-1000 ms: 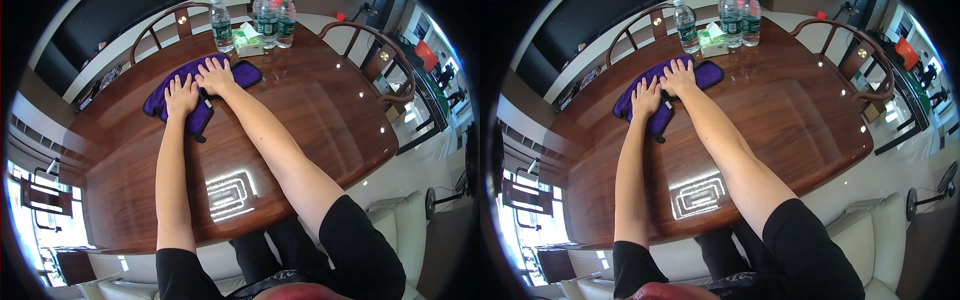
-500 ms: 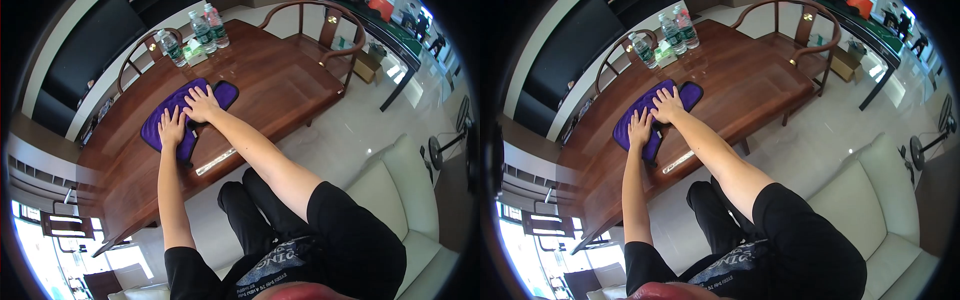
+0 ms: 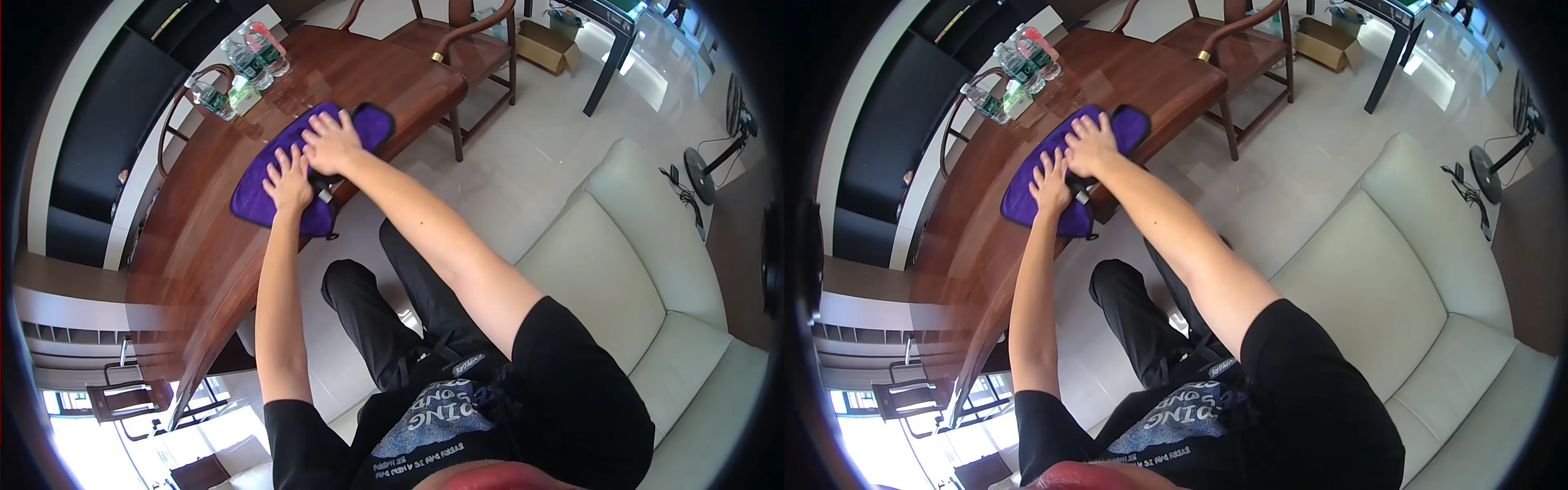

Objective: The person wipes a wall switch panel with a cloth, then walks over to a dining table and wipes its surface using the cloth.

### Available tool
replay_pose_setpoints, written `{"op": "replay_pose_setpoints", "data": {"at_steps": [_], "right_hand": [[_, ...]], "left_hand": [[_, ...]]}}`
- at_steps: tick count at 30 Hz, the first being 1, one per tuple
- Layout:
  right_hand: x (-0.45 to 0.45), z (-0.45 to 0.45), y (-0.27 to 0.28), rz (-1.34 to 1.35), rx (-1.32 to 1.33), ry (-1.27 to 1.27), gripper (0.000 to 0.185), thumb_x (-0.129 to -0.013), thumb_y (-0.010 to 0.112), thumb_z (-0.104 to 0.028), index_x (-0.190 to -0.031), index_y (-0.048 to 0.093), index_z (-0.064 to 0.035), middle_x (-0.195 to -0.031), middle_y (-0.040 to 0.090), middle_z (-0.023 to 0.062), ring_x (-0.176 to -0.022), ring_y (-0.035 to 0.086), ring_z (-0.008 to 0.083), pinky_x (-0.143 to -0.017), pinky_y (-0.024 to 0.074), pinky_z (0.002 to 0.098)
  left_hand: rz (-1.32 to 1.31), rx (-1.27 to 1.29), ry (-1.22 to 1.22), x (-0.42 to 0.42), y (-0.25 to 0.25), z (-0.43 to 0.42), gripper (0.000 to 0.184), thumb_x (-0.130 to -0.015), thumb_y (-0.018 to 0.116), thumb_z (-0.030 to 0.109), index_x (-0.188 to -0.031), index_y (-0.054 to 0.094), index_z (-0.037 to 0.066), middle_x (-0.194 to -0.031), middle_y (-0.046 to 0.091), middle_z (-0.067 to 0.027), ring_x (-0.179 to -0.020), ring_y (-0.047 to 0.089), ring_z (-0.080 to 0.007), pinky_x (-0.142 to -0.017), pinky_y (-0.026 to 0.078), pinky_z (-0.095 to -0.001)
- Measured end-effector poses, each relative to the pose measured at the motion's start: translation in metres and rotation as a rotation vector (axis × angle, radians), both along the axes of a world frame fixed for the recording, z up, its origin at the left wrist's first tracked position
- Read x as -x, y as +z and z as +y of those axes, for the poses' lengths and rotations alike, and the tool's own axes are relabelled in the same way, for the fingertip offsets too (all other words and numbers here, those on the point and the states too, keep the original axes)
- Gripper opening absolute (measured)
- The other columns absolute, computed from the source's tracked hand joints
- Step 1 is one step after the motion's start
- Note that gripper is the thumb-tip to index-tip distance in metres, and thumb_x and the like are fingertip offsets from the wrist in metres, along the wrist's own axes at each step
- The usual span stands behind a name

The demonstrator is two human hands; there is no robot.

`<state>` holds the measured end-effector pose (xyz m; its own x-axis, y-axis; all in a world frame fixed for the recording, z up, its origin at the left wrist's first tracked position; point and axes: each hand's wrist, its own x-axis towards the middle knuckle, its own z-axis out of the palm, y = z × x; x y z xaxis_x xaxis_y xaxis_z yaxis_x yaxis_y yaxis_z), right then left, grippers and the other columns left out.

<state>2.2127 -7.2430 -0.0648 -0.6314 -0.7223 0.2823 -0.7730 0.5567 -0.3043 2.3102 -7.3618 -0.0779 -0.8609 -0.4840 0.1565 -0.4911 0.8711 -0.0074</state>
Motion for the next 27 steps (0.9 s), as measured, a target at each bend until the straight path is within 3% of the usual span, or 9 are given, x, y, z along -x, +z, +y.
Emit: {"op": "replay_pose_setpoints", "data": {"at_steps": [3, 6, 11, 16, 17, 19, 20, 23, 27], "right_hand": [[0.045, 0.045, 0.002, 0.01, -0.022, -0.131, 0.057, -0.098, 0.031, -0.044, -0.148, 0.04, -0.0186, -0.16, 0.023, 0.0086, -0.149, 0.016, 0.0252, -0.118, 0.0045, 0.0541], [0.09, 0.076, 0.005, -0.01, -0.036, -0.227, 0.057, -0.098, 0.031, -0.045, -0.149, 0.039, -0.0201, -0.161, 0.022, 0.0084, -0.149, 0.016, 0.0243, -0.119, 0.004, 0.0531], [0.163, 0.062, 0.007, -0.045, -0.061, -0.32, 0.06, -0.098, 0.031, -0.045, -0.151, 0.034, -0.0187, -0.161, 0.019, 0.0098, -0.149, 0.014, 0.0263, -0.119, 0.0011, 0.0528], [0.259, 0.018, 0.01, -0.059, -0.058, -0.324, 0.06, -0.098, 0.031, -0.044, -0.152, 0.032, -0.019, -0.161, 0.018, 0.0107, -0.149, 0.013, 0.0272, -0.119, 0.0065, 0.0532], [0.278, 0.007, 0.011, -0.002, -0.094, -0.335, 0.061, -0.097, 0.033, -0.045, -0.152, 0.032, -0.019, -0.161, 0.02, 0.0121, -0.146, 0.024, 0.0305, -0.117, 0.0191, 0.0505], [0.309, -0.01, 0.022, -0.236, -0.057, -0.3, 0.063, -0.096, 0.035, -0.046, -0.152, 0.032, -0.0179, -0.158, 0.026, 0.0146, -0.138, 0.039, 0.0343, -0.111, 0.0336, 0.0471], [0.325, -0.019, 0.018, -0.2, -0.052, -0.281, 0.065, -0.094, 0.038, -0.047, -0.151, 0.031, -0.0164, -0.15, 0.038, 0.0193, -0.127, 0.05, 0.038, -0.104, 0.043, 0.0458], [0.342, -0.029, 0.023, -0.271, -0.032, -0.202, 0.066, -0.093, 0.04, -0.047, -0.151, 0.031, -0.0151, -0.142, 0.047, 0.0222, -0.123, 0.052, 0.0402, -0.102, 0.0431, 0.0482], [0.337, -0.028, 0.029, -0.271, -0.037, -0.222, 0.066, -0.094, 0.045, -0.046, -0.15, 0.031, -0.0157, -0.127, 0.055, 0.0226, -0.108, 0.059, 0.0406, -0.089, 0.0501, 0.0494]], "left_hand": [[0.013, -0.017, -0.087, 0.052, 0.009, 0.049, 0.056, -0.103, 0.021, 0.046, -0.154, 0.023, 0.024, -0.162, 0.017, -0.0088, -0.144, 0.019, -0.0468, -0.112, 0.014, -0.0647], [0.046, -0.028, -0.138, 0.106, 0.008, 0.075, 0.057, -0.102, 0.022, 0.049, -0.154, 0.025, 0.024, -0.161, 0.019, -0.0091, -0.144, 0.019, -0.046, -0.113, 0.013, -0.0651], [-0.022, 0.001, -0.224, 0.19, 0.019, 0.051, 0.057, -0.1, 0.026, 0.049, -0.154, 0.023, 0.031, -0.162, 0.015, -0.0065, -0.146, 0.019, -0.0411, -0.114, 0.015, -0.0618], [0.016, -0.06, -0.233, 0.286, 0.021, 0.006, 0.056, -0.1, 0.027, 0.05, -0.153, 0.025, 0.033, -0.162, 0.018, -0.0061, -0.146, 0.019, -0.0391, -0.115, 0.016, -0.0608], [0.029, -0.047, -0.233, 0.305, 0.018, -0.005, 0.055, -0.101, 0.026, 0.05, -0.153, 0.025, 0.032, -0.162, 0.018, -0.0062, -0.147, 0.019, -0.0384, -0.115, 0.015, -0.0598], [0.046, -0.086, -0.178, 0.331, 0.022, -0.013, 0.055, -0.102, 0.024, 0.048, -0.154, 0.026, 0.03, -0.162, 0.019, -0.0062, -0.147, 0.019, -0.0369, -0.116, 0.014, -0.0582], [0.063, -0.11, -0.151, 0.338, 0.022, -0.014, 0.054, -0.103, 0.025, 0.045, -0.153, 0.027, 0.027, -0.161, 0.019, -0.0065, -0.147, 0.019, -0.0354, -0.117, 0.014, -0.0569], [0.098, -0.037, -0.113, 0.345, 0.015, -0.016, 0.054, -0.103, 0.026, 0.044, -0.153, 0.028, 0.024, -0.161, 0.021, -0.0072, -0.147, 0.02, -0.0348, -0.117, 0.015, -0.0556], [0.123, -0.014, -0.126, 0.337, 0.021, -0.01, 0.054, -0.103, 0.03, 0.041, -0.153, 0.029, 0.022, -0.159, 0.024, -0.0088, -0.146, 0.022, -0.0342, -0.117, 0.015, -0.0543]]}}
